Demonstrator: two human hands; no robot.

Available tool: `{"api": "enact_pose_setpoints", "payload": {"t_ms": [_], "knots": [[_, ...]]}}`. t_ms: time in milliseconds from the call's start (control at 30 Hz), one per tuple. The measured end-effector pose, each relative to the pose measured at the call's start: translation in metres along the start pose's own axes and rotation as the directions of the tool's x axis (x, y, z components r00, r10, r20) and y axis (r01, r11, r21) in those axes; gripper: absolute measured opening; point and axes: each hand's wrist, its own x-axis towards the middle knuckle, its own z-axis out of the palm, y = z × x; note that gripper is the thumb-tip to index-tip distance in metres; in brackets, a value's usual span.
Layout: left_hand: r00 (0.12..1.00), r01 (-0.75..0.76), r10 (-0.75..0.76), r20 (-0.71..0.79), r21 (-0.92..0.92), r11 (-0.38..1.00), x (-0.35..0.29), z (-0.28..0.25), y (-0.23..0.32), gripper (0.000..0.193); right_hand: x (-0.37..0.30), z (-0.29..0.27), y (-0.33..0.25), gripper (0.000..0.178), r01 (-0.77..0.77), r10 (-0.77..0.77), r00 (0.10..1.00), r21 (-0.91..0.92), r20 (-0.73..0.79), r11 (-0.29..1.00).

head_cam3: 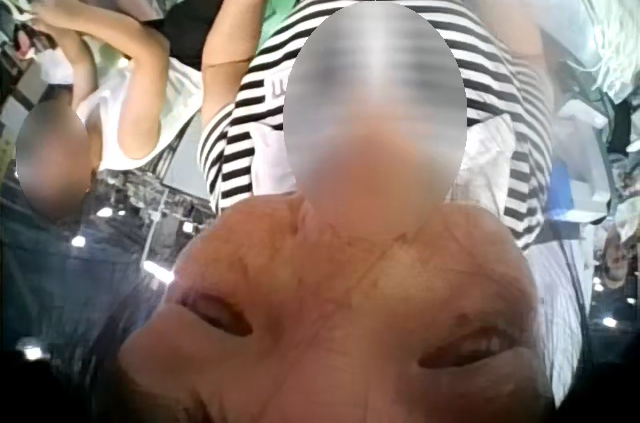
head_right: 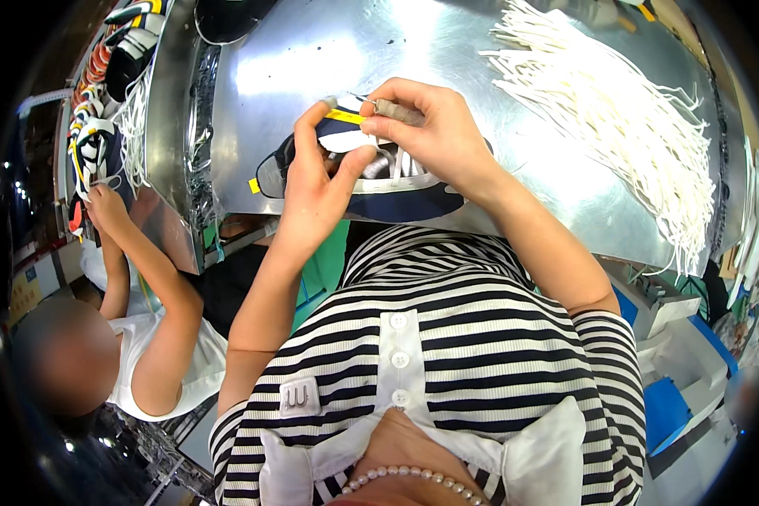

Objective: The person laces shoe uppers, threading laces through the eyelets using a small pointed tool and adjusting them into place by hand.

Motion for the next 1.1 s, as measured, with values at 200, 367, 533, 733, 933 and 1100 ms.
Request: {"api": "enact_pose_setpoints", "payload": {"t_ms": [200,367,533,733,933,1100], "knots": [[0.987,0.034,-0.014,-0.163,0.122,0.992,0.0,0.012,-0.004,0.043,0.0,-0.001,0.001,0.012,0.031,-0.031,0.996,0.011,0.081,0.999],[0.99,-0.027,0.029,-0.139,0.012,1.0,0.004,0.013,-0.008,0.043,-0.016,-0.014,-0.004,0.02,0.164,-0.184,0.979,-0.196,-0.089,0.967],[0.981,-0.03,0.036,-0.191,0.033,0.999,0.003,0.013,-0.007,0.045,-0.041,-0.014,-0.014,0.013,0.132,-0.161,0.986,-0.399,-0.039,0.908],[0.983,-0.066,0.063,-0.175,-0.012,0.998,0.001,0.019,-0.008,0.042,-0.037,-0.014,-0.006,0.013,0.211,-0.231,0.972,-0.548,0.034,0.81],[0.992,-0.06,0.076,-0.099,0.148,0.987,-0.015,0.028,0.006,0.033,-0.026,0.001,-0.007,0.016,0.266,-0.26,0.953,-0.836,0.154,0.479],[0.99,-0.04,0.02,-0.141,-0.138,0.99,0.006,0.015,-0.009,0.031,-0.019,-0.01,-0.018,0.016,0.295,-0.291,0.943,-0.81,0.162,0.507]]}}
